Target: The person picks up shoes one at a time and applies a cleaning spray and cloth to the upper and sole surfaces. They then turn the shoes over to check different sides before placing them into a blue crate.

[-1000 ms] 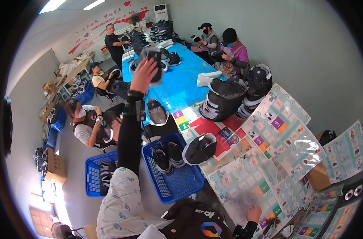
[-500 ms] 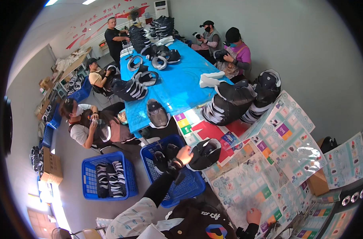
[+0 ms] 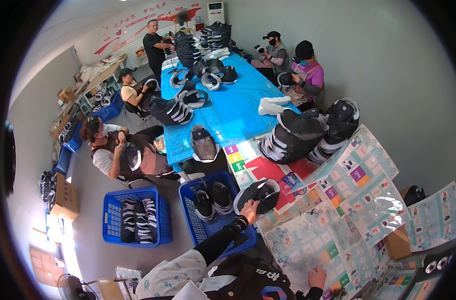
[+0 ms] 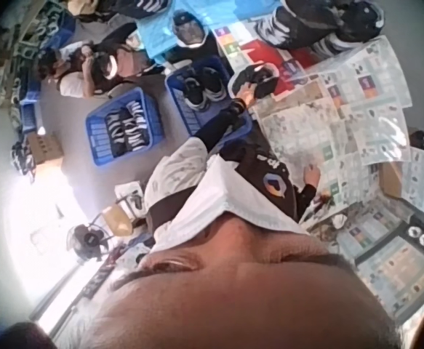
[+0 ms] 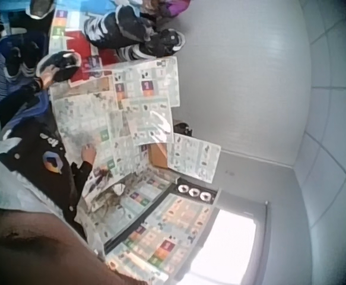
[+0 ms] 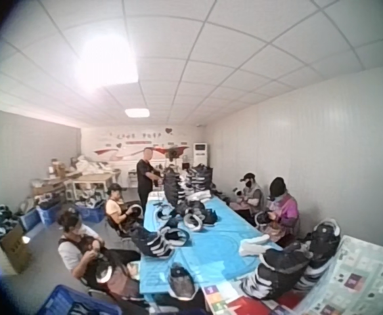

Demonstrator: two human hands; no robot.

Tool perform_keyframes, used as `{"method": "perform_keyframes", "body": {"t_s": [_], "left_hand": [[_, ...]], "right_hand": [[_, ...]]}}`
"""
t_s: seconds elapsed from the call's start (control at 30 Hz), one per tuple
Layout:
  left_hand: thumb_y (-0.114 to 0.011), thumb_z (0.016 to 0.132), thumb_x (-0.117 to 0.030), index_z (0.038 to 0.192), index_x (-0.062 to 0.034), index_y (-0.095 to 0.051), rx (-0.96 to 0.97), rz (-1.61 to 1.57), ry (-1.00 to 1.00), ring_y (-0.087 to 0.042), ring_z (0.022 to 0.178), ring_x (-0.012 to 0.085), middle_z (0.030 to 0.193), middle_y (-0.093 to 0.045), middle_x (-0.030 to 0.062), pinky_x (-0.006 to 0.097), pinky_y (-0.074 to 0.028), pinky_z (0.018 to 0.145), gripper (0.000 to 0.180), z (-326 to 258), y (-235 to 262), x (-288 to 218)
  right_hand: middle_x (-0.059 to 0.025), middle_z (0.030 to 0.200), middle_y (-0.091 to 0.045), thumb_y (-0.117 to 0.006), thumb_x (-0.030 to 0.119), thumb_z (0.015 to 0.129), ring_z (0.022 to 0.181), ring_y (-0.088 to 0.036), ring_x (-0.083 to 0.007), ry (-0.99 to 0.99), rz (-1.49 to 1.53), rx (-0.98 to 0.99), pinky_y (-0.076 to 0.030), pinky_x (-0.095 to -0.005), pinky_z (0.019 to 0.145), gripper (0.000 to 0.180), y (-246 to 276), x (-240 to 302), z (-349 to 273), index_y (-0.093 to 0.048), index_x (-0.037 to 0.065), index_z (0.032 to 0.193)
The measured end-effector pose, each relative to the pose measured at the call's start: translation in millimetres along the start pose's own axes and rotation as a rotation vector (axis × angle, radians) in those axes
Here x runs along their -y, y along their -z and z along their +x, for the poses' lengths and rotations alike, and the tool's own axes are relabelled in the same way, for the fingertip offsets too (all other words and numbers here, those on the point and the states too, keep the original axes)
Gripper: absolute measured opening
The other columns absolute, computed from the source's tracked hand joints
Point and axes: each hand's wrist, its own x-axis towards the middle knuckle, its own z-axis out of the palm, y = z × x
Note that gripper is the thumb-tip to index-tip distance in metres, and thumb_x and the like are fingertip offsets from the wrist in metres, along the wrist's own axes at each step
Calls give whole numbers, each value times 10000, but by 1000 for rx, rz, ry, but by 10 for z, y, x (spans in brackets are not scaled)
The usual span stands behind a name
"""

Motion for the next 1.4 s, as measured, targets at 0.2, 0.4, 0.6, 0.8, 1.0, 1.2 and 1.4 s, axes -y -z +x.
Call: {"method": "perform_keyframes", "body": {"t_s": [0.2, 0.4, 0.6, 0.8, 1.0, 1.2, 1.4], "left_hand": [[-599, 832, -105, 1193, -104, -597, -273, 216, -72, -533, 1138, 391, 1218, -557, 175, 497, -507, 879, 361, 301, -79, -154], [-736, 699, -121, 1144, -86, -602, -160, 214, -43, -543, 1077, 372, 1136, -566, 150, 488, -493, 854, 465, 268, 79, -71], [-742, 759, -175, 1112, -87, -588, -207, 215, -112, -535, 1083, 358, 1127, -558, 124, 470, -480, 860, 394, 553, -28, -287], [-773, 768, -292, 1014, -86, -669, -38, 404, -133, -517, 1131, 337, 1120, -542, 117, 460, -503, 864, 338, 1149, -362, -435], [-623, 839, -249, 916, -152, -662, -18, -108, -21, -663, 898, 375, 897, -699, 141, 464, -545, 754, 130, 1302, -304, 681], [-581, 1016, -218, 1262, -31, -583, 542, -980, -30, -541, 1067, 114, 1115, -622, 22, 284, -445, 933, 309, 351, 719, -553], [-584, 1001, -134, 1250, -29, -583, 813, -1612, 135, -573, 1067, 106, 1157, -636, 23, 268, -449, 951, 270, -133, 650, -1294]], "right_hand": [[-219, 1052, -691, -670, 241, 798, 1019, -630, -393, 49, -8, 50, -481, -476, 945, 343, 54, -54, 21, -708, -2, 1037], [-193, 1007, -674, -676, 235, 818, 1027, -604, -389, -34, 5, -36, -467, -463, 937, 293, 211, 130, -182, -695, 19, 1016], [-198, 1020, -659, -678, 244, 839, 1031, -597, -389, -104, -52, 14, -466, -476, 924, 274, 87, -107, -437, -684, 31, 1011], [-199, 1030, -658, -679, 241, 838, 1031, -599, -393, -136, 15, -25, -477, -474, 914, 270, 190, 24, -583, -681, 46, 1024], [-179, 1050, -654, -701, 147, 814, 1043, -621, -340, 38, 228, 3, -514, -431, 890, 271, 231, 279, -535, -658, 20, 1051], [-136, 1289, -569, -786, 77, 755, 1202, -574, -277, 222, 470, -75, -544, -384, 890, 685, 511, 1303, -218, -505, 59, 1379], [-163, 1387, -544, -642, 48, 896, 1204, -573, -339, 700, 267, -272, -467, -419, 1005, 538, 739, 2291, 176, -514, 65, 1418]]}}
